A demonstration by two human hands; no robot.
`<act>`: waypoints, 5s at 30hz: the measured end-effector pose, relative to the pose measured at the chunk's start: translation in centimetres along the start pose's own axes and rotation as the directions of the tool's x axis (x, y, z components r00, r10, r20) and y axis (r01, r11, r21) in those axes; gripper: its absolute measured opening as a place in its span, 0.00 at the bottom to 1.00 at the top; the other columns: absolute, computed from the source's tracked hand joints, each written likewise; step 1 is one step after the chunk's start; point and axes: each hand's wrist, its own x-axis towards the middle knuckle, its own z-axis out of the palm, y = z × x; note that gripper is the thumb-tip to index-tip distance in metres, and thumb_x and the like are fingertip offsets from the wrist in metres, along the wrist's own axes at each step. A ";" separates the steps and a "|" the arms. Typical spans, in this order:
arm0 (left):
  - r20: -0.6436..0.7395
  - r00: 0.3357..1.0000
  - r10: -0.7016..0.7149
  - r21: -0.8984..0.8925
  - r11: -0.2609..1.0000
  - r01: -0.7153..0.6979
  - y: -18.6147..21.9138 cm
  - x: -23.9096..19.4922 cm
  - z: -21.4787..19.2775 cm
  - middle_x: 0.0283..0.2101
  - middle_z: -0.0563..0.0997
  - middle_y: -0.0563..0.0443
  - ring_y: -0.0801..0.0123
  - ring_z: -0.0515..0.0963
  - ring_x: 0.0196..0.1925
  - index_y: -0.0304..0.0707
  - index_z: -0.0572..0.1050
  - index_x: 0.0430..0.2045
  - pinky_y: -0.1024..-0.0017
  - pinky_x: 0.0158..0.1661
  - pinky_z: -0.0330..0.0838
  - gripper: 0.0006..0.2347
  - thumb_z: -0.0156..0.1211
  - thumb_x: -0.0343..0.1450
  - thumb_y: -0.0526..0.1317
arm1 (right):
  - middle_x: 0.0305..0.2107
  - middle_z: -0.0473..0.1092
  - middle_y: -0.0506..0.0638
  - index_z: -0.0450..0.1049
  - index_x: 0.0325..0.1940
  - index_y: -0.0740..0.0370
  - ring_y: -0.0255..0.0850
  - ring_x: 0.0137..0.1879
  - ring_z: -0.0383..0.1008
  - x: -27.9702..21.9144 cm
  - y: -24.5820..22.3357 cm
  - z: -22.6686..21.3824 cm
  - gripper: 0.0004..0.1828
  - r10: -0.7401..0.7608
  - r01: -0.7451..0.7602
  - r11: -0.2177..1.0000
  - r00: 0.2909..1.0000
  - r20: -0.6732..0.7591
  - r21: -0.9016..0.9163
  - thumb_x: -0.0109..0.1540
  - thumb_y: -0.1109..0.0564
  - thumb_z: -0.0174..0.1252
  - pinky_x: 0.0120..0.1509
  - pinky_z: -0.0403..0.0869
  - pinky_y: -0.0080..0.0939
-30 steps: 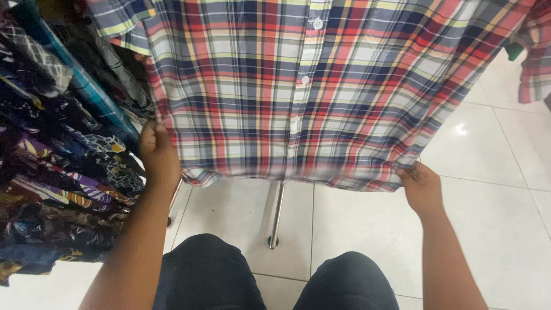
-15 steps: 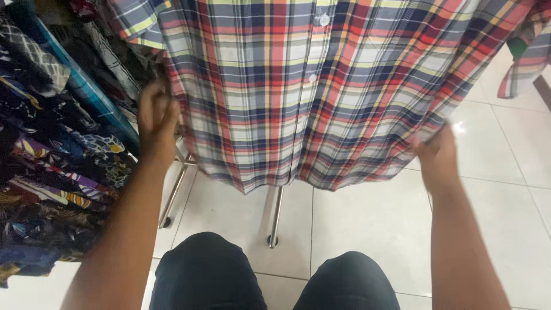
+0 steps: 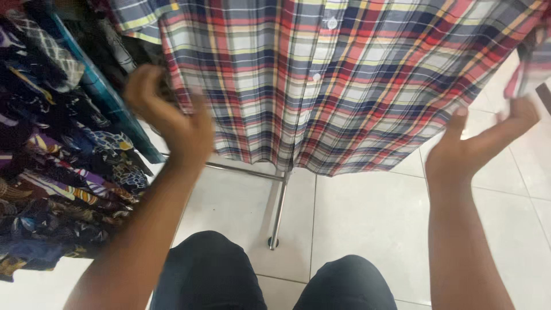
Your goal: The person picks up a plastic hanger, fits a plaid shirt onto it, buttons the top collar button, and hangs the shirt onto a retail clothing rack.
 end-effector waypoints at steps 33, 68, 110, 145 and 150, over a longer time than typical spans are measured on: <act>0.398 0.342 -0.851 0.046 0.391 0.919 -7.9 -17.3 -6.0 0.14 0.74 0.43 0.63 0.79 0.13 0.35 0.75 0.21 0.71 0.11 0.72 0.14 0.63 0.74 0.44 | 0.65 0.68 0.53 0.74 0.63 0.50 0.61 0.76 0.57 -14.9 -8.0 20.2 0.25 -0.626 0.625 0.696 0.287 0.725 0.354 0.67 0.39 0.47 0.76 0.51 0.73; 0.751 0.349 -0.561 -0.404 0.028 0.914 -9.8 -5.2 4.6 0.74 0.64 0.55 0.51 0.66 0.71 0.51 0.71 0.63 0.59 0.68 0.59 0.21 0.57 0.75 0.54 | 0.69 0.64 0.43 0.63 0.74 0.42 0.56 0.72 0.66 -10.2 8.0 7.8 0.28 0.740 -0.906 -0.056 0.243 0.627 0.419 0.70 0.38 0.46 0.73 0.68 0.61; 0.541 0.708 -0.453 0.191 0.887 0.421 -14.7 -5.8 -1.5 0.17 0.48 0.61 0.76 0.50 0.22 0.47 0.49 0.12 0.64 0.25 0.43 0.29 0.64 0.75 0.52 | 0.22 0.65 0.60 0.63 0.30 0.65 0.61 0.31 0.68 -14.2 19.7 -3.3 0.29 0.334 -0.027 0.836 0.817 0.470 -0.548 0.81 0.48 0.54 0.39 0.60 0.59; 0.873 0.118 -0.474 0.336 0.759 0.557 -2.3 -23.3 -9.7 0.32 0.80 0.44 0.51 0.83 0.38 0.40 0.79 0.36 0.61 0.39 0.77 0.06 0.56 0.71 0.37 | 0.33 0.77 0.55 0.78 0.57 0.61 0.45 0.44 0.79 -27.0 0.3 4.7 0.17 0.590 -0.843 0.424 -0.019 0.807 -0.330 0.65 0.64 0.55 0.59 0.73 0.52; 0.850 -0.041 -0.526 0.447 0.676 0.586 4.3 -17.0 -14.0 0.37 0.82 0.43 0.51 0.83 0.45 0.43 0.79 0.42 0.59 0.46 0.77 0.08 0.56 0.72 0.39 | 0.33 0.75 0.58 0.78 0.54 0.66 0.48 0.43 0.78 -24.7 -2.8 -0.2 0.16 0.532 -0.861 0.341 -0.154 0.833 -0.378 0.64 0.67 0.54 0.56 0.75 0.51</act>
